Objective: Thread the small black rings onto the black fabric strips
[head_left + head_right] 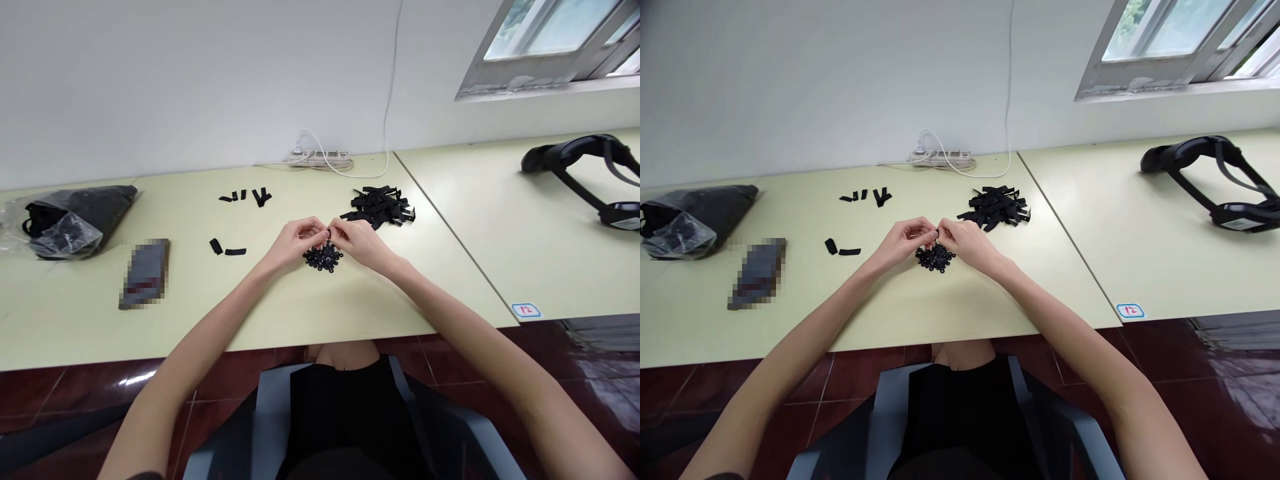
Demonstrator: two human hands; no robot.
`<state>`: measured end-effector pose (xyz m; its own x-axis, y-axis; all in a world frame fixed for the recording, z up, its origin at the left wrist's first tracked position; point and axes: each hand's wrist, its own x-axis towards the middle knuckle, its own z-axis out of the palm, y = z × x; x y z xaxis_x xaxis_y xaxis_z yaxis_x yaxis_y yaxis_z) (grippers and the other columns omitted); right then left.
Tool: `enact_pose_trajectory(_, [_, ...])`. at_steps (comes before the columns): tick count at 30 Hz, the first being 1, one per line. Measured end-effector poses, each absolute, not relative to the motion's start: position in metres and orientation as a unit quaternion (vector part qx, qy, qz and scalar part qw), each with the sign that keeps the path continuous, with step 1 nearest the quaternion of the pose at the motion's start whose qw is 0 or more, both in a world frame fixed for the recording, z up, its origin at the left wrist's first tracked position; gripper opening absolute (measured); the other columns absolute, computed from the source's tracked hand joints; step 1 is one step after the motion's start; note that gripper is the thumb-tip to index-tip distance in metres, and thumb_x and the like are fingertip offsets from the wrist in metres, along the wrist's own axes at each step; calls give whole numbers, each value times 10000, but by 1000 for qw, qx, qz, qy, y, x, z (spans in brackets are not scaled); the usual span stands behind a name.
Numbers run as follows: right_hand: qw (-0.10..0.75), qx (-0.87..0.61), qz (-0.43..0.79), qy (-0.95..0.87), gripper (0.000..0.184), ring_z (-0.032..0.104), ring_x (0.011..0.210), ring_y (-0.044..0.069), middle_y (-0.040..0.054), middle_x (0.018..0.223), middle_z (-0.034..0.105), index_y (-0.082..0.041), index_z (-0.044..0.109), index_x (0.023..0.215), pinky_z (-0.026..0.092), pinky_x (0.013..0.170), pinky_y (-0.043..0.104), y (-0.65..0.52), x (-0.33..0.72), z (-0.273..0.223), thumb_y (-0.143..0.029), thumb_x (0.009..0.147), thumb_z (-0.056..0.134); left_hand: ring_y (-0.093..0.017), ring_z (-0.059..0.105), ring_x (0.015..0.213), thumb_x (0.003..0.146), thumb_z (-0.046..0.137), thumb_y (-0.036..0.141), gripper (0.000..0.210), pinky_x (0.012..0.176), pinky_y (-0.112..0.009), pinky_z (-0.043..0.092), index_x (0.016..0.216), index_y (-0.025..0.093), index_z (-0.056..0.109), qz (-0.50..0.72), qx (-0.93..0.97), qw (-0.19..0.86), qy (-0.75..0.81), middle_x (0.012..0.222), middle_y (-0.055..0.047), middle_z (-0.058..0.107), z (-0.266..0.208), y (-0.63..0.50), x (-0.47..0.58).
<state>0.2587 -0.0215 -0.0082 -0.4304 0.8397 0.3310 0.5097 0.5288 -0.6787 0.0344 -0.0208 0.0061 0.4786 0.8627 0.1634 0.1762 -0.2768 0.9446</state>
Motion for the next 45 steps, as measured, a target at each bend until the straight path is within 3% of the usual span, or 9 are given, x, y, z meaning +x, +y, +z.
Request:
enact_pose_trajectory(8, [357, -413, 338, -767, 229, 537, 619, 149, -13, 652, 668, -244, 575, 748, 341, 632, 319, -23, 256, -6, -285, 973, 565, -182, 654, 810, 992, 830, 613, 425, 790, -333, 508, 932, 199, 754, 337, 708, 499, 368, 887, -64, 737, 5, -20, 32])
enact_pose_trajectory(17, [346, -419, 376, -751, 277, 474, 609, 132, -13, 640, 646, -225, 614, 668, 299, 617, 320, -23, 257, -6, -265, 941, 595, -179, 642, 825, 1000, 830, 595, 405, 803, -333, 503, 940, 200, 759, 320, 703, 527, 355, 875, -53, 707, 3, -19, 30])
enact_pose_trajectory(23, [388, -399, 413, -721, 315, 516, 634, 140, -23, 638, 594, -235, 557, 658, 379, 661, 308, -20, 258, -6, -289, 966, 594, -185, 632, 825, 1025, 789, 606, 398, 786, -342, 497, 974, 211, 766, 313, 712, 514, 361, 914, -60, 706, 13, -20, 28])
enact_pose_trajectory(28, [390, -409, 335, -754, 451, 471, 612, 140, -17, 619, 581, -244, 508, 670, 375, 661, 328, -25, 260, 1, -429, 1074, 585, -183, 609, 811, 986, 804, 569, 358, 853, -360, 518, 936, 233, 692, 376, 687, 478, 397, 844, -18, 644, 16, -10, 21])
enact_pose_trajectory(34, [303, -350, 302, -833, 206, 547, 655, 159, -28, 690, 659, -254, 726, 895, 409, 718, 341, -25, 264, -1, -357, 1055, 649, -167, 558, 778, 978, 795, 581, 383, 838, -360, 490, 911, 233, 650, 395, 666, 497, 392, 826, -4, 590, 11, -4, 19])
enact_pose_trajectory(38, [394, -355, 221, -819, 93, 660, 887, 236, 32, 927, 754, -271, 715, 1034, 497, 834, 379, -22, 264, -3, -363, 1031, 723, -173, 546, 767, 993, 789, 607, 402, 808, -360, 482, 913, 236, 657, 363, 667, 527, 382, 814, -7, 581, 11, -7, 20])
enact_pose_trajectory(41, [434, -342, 146, -821, 127, 660, 1143, 311, 83, 1183, 782, -292, 706, 1135, 530, 1001, 458, -20, 264, -2, -332, 1024, 753, -172, 538, 749, 996, 789, 621, 414, 789, -362, 481, 914, 236, 661, 343, 660, 558, 368, 812, -7, 579, 14, -10, 21])
enact_pose_trajectory(45, [403, -322, 125, -848, 113, 681, 1100, 309, 84, 1140, 815, -285, 743, 1134, 538, 1009, 476, -17, 266, -4, -293, 1128, 630, -167, 531, 728, 992, 799, 602, 398, 769, -363, 478, 916, 231, 675, 319, 666, 567, 365, 806, -8, 589, 17, -12, 20])
